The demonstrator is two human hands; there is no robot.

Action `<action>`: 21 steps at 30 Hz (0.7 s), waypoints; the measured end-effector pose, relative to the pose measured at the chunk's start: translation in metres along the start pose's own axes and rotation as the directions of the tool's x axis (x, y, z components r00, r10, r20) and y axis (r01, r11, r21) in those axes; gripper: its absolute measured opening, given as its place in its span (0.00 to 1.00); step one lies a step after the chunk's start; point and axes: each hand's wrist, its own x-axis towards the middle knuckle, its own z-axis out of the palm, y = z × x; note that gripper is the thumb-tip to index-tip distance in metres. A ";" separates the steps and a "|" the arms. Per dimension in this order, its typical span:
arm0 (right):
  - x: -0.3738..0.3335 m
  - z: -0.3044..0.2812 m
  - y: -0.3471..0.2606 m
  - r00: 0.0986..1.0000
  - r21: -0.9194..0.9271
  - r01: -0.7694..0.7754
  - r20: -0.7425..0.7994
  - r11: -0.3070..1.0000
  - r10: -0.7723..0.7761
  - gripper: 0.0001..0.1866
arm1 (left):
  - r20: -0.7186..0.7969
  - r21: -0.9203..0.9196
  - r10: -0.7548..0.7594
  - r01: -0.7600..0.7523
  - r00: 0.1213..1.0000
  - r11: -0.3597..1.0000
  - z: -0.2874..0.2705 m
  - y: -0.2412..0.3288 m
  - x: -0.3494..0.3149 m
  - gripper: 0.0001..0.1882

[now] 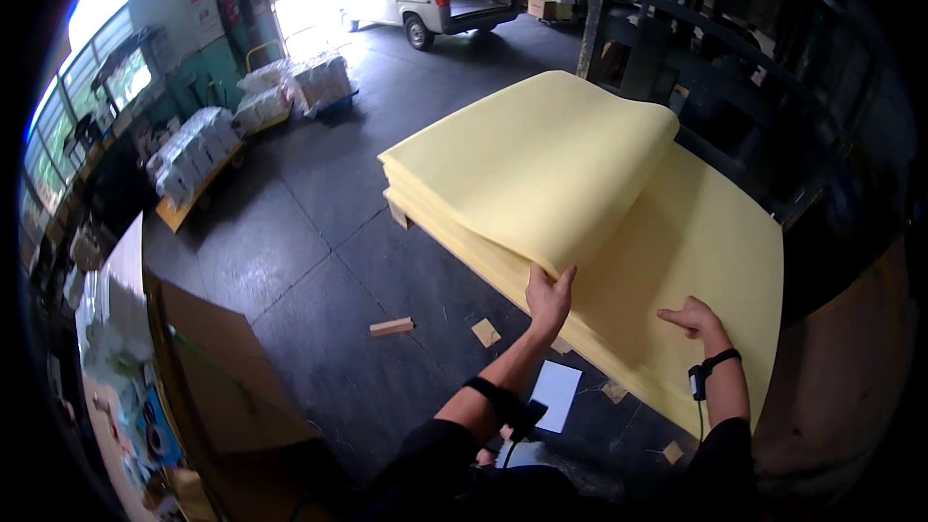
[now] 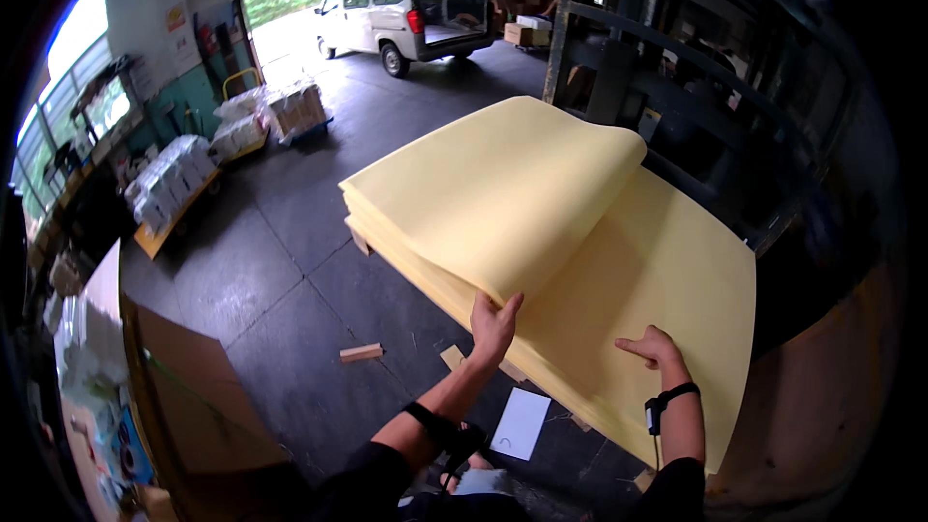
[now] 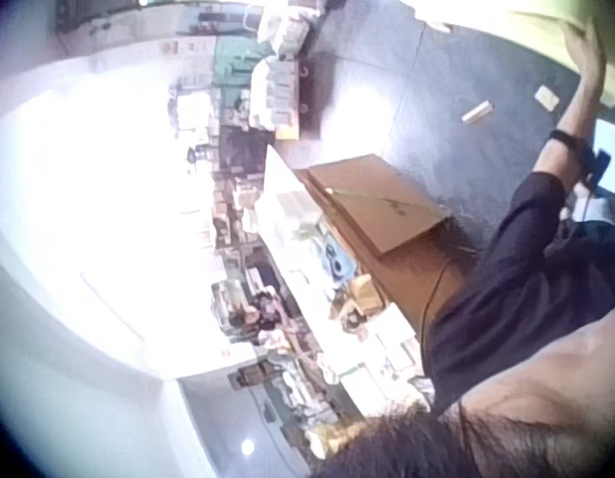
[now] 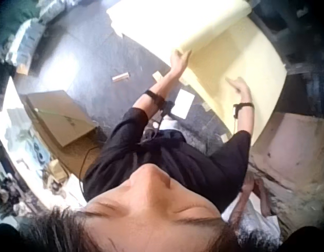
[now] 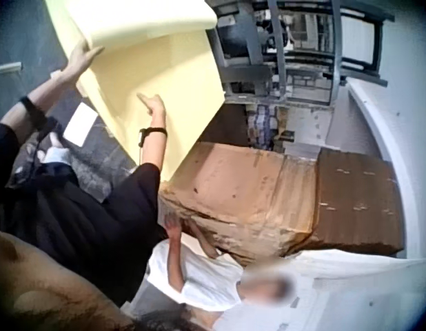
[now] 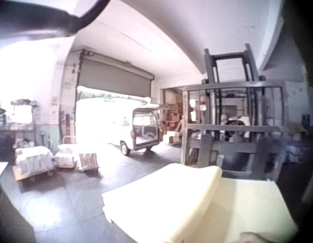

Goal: The person places white rectangular items into clear plastic bags and seals them with tape. They then move a hand truck loaded with wrapped packages across the warehouse floor. Finally, they handle a large stack of yellow foam sheets, folding and separating them.

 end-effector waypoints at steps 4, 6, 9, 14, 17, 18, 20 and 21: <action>-0.018 -0.008 -0.014 0.995 -0.051 -0.019 -0.103 0.999 0.014 0.42 | 0.015 0.116 -0.098 0.095 0.995 0.989 -0.019 0.022 -0.004 0.19; -0.018 -0.003 0.009 0.994 -0.039 -0.024 -0.105 0.999 0.020 0.43 | 0.157 0.096 -0.168 0.154 0.973 0.983 -0.052 0.056 -0.029 0.21; -0.030 -0.020 -0.006 0.999 -0.017 0.029 -0.036 0.999 -0.030 0.43 | 0.304 -0.010 -0.153 0.163 0.940 0.987 -0.144 0.079 -0.049 0.19; -0.026 -0.032 -0.020 0.996 -0.008 0.046 0.074 0.999 -0.045 0.37 | 0.302 0.019 -0.247 0.253 0.921 0.967 -0.281 0.143 -0.086 0.25; 0.007 -0.029 0.030 0.969 0.135 -0.041 0.246 0.990 0.006 0.28 | 0.272 0.003 -0.300 0.311 0.914 0.950 -0.327 0.132 -0.092 0.29; 0.027 -0.039 0.052 0.930 0.281 -0.059 0.364 0.958 -0.050 0.26 | 0.256 0.039 -0.311 0.312 0.915 0.949 -0.339 0.119 -0.096 0.27; 0.027 -0.106 0.010 0.887 0.505 -0.178 0.453 0.845 -0.084 0.21 | 0.140 0.190 -0.371 0.342 0.918 0.920 -0.353 0.108 -0.124 0.31; 0.041 -0.145 0.013 0.973 0.496 -0.035 0.216 0.867 -0.085 0.22 | 0.108 0.289 -0.417 0.373 0.902 0.882 -0.351 0.105 -0.127 0.38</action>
